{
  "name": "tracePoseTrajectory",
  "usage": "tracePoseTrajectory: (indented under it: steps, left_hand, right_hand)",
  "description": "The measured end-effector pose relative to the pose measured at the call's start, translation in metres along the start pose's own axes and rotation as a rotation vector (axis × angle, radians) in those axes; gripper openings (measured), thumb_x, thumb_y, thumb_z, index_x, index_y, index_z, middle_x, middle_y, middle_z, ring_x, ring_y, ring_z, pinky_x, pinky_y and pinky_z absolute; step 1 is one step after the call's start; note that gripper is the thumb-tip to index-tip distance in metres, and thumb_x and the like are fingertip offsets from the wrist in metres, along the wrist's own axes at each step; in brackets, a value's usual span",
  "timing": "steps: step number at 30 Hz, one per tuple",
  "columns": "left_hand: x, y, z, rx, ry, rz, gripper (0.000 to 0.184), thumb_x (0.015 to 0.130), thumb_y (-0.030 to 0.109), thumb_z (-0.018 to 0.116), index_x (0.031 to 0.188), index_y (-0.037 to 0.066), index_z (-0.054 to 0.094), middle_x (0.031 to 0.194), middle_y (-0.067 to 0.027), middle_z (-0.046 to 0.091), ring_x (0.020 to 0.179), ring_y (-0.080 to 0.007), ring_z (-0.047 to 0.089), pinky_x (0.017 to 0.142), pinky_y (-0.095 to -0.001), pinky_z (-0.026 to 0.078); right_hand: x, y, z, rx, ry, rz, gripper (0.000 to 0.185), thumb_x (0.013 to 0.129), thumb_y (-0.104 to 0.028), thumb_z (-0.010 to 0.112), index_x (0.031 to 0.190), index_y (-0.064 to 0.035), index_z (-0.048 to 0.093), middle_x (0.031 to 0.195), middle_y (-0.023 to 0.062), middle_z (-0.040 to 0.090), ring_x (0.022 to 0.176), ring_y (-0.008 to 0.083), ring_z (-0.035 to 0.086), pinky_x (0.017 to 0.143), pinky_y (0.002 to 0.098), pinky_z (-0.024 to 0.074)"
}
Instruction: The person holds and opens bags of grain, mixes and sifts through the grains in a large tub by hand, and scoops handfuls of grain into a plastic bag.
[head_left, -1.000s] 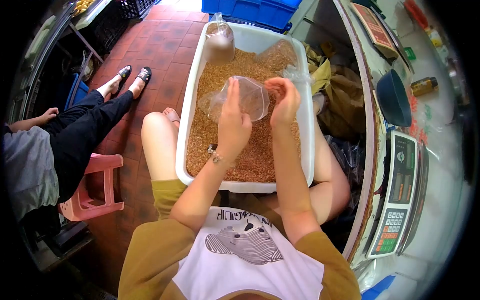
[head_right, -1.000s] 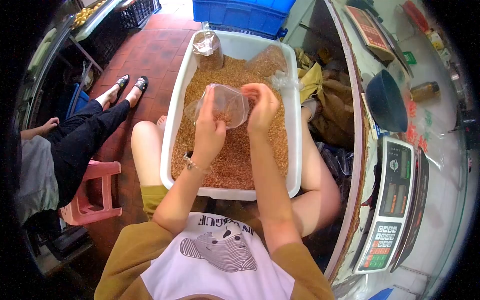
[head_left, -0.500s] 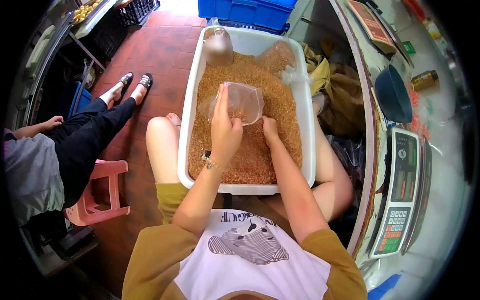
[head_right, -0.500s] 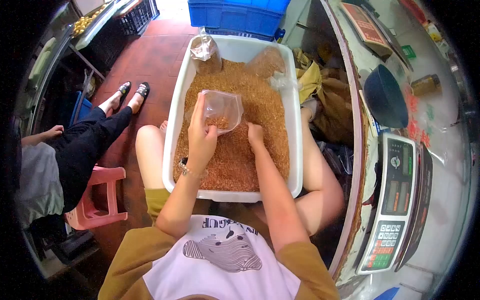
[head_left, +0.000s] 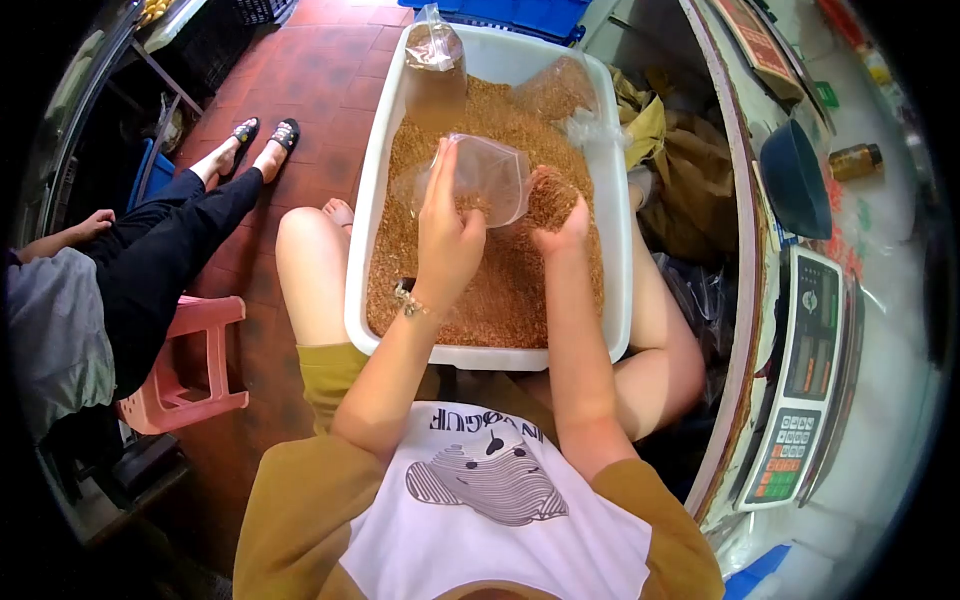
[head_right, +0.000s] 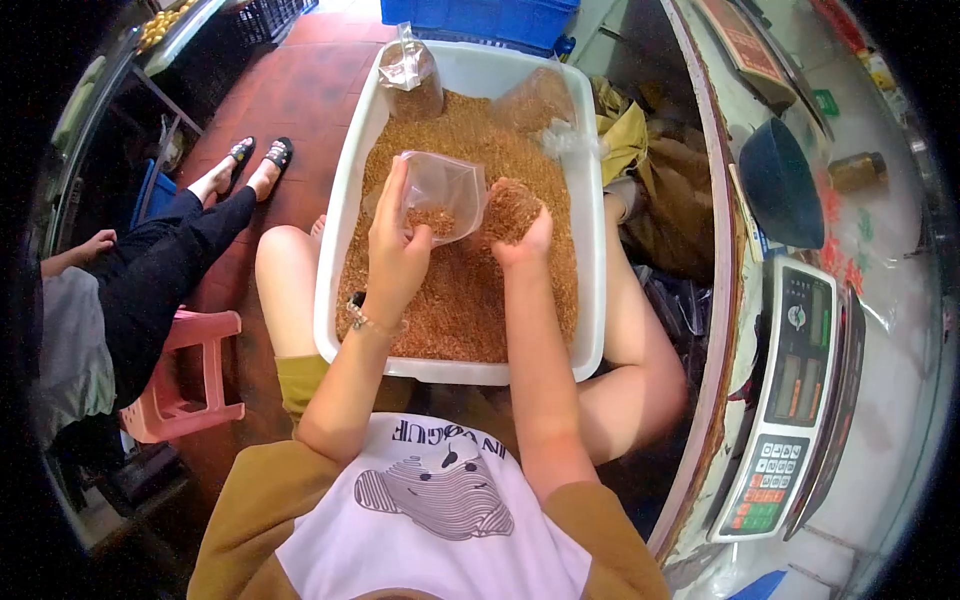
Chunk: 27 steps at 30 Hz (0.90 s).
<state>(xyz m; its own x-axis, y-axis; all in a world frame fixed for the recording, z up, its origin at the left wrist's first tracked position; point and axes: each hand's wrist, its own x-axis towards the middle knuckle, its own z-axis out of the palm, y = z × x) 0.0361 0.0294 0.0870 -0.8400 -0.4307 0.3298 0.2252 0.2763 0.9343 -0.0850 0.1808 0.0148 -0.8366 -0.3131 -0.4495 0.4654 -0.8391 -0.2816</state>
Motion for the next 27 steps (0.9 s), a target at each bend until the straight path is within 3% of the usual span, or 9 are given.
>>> tracePoseTrajectory:
  steps: [4,7,10,13,17,23,26,27]
  left_hand:
    - [0.0,0.001,0.001,0.075,-0.007,0.022,0.077,0.073,-0.014,0.046,0.148,-0.002,0.031,0.154,-0.0231,0.03,0.143,-0.0353,0.031,0.113,-0.0362,0.033]
    - [-0.001,0.01,0.003,0.009,-0.015,-0.047,0.077,0.073,-0.013,0.047,0.148,-0.001,0.031,0.154,-0.0219,0.031,0.142,-0.0349,0.032,0.113,-0.0378,0.033]
    - [-0.001,0.008,0.007,-0.003,-0.027,-0.046,0.076,0.074,-0.012,0.047,0.147,-0.001,0.032,0.153,-0.0219,0.032,0.142,-0.035,0.032,0.113,-0.0392,0.032]
    - [0.0,0.002,0.009,0.128,-0.021,0.054,0.074,0.074,-0.012,0.047,0.146,-0.002,0.032,0.153,-0.0226,0.033,0.141,-0.0355,0.033,0.113,-0.0397,0.032]
    - [-0.001,0.006,0.009,0.108,-0.027,0.021,0.073,0.074,-0.011,0.047,0.145,-0.003,0.034,0.152,-0.0236,0.033,0.141,-0.036,0.033,0.114,-0.0401,0.032]
    - [0.0,0.005,0.009,0.058,-0.039,-0.002,0.073,0.074,-0.012,0.046,0.145,-0.003,0.034,0.152,-0.0237,0.034,0.14,-0.0361,0.034,0.113,-0.0397,0.033]
    - [-0.001,-0.001,0.01,0.067,-0.026,0.043,0.074,0.074,-0.011,0.047,0.146,-0.002,0.033,0.152,-0.0234,0.034,0.14,-0.0359,0.035,0.111,-0.0388,0.035]
    - [-0.001,0.0,0.009,0.044,-0.025,0.029,0.074,0.074,-0.011,0.047,0.146,-0.002,0.033,0.152,-0.0233,0.033,0.14,-0.0359,0.035,0.111,-0.0385,0.036]
  right_hand:
    - [-0.019,-0.003,0.038,0.01,0.066,-0.161,0.038,0.096,-0.032,0.036,0.095,-0.0033,0.061,0.091,0.0144,0.066,0.085,0.0308,0.064,0.078,0.0459,0.0553]
    - [-0.028,-0.003,0.059,-0.019,0.023,-0.278,0.032,0.095,-0.031,0.039,0.088,-0.0051,0.058,0.085,0.0124,0.064,0.078,0.028,0.062,0.074,0.0428,0.0538]
    - [-0.039,0.001,0.083,-0.118,-0.173,-0.338,0.029,0.093,-0.028,0.042,0.085,-0.0048,0.057,0.08,0.0113,0.061,0.073,0.0251,0.058,0.07,0.0392,0.0508]
    - [-0.05,0.015,0.113,-0.217,-0.113,-0.424,0.026,0.091,-0.025,0.044,0.081,-0.0045,0.057,0.076,0.0108,0.06,0.071,0.0237,0.057,0.069,0.037,0.0484]
    - [-0.059,0.026,0.129,-0.341,-0.217,-0.508,0.025,0.091,-0.02,0.045,0.079,-0.002,0.058,0.074,0.0108,0.06,0.069,0.0225,0.058,0.069,0.0351,0.0493]
    - [-0.071,0.037,0.138,-0.728,-0.382,-0.75,0.026,0.092,-0.012,0.047,0.076,0.0019,0.061,0.075,0.0093,0.064,0.069,0.0171,0.06,0.069,0.0302,0.0504]
    - [-0.077,0.033,0.133,-1.178,-0.412,-0.752,0.027,0.093,-0.011,0.048,0.077,0.004,0.063,0.076,0.0086,0.066,0.072,0.0144,0.062,0.07,0.0285,0.0501]
    - [-0.075,0.03,0.13,-1.169,-0.395,-0.767,0.027,0.094,-0.011,0.049,0.078,0.0044,0.064,0.076,0.0084,0.066,0.073,0.0139,0.062,0.07,0.028,0.0501]
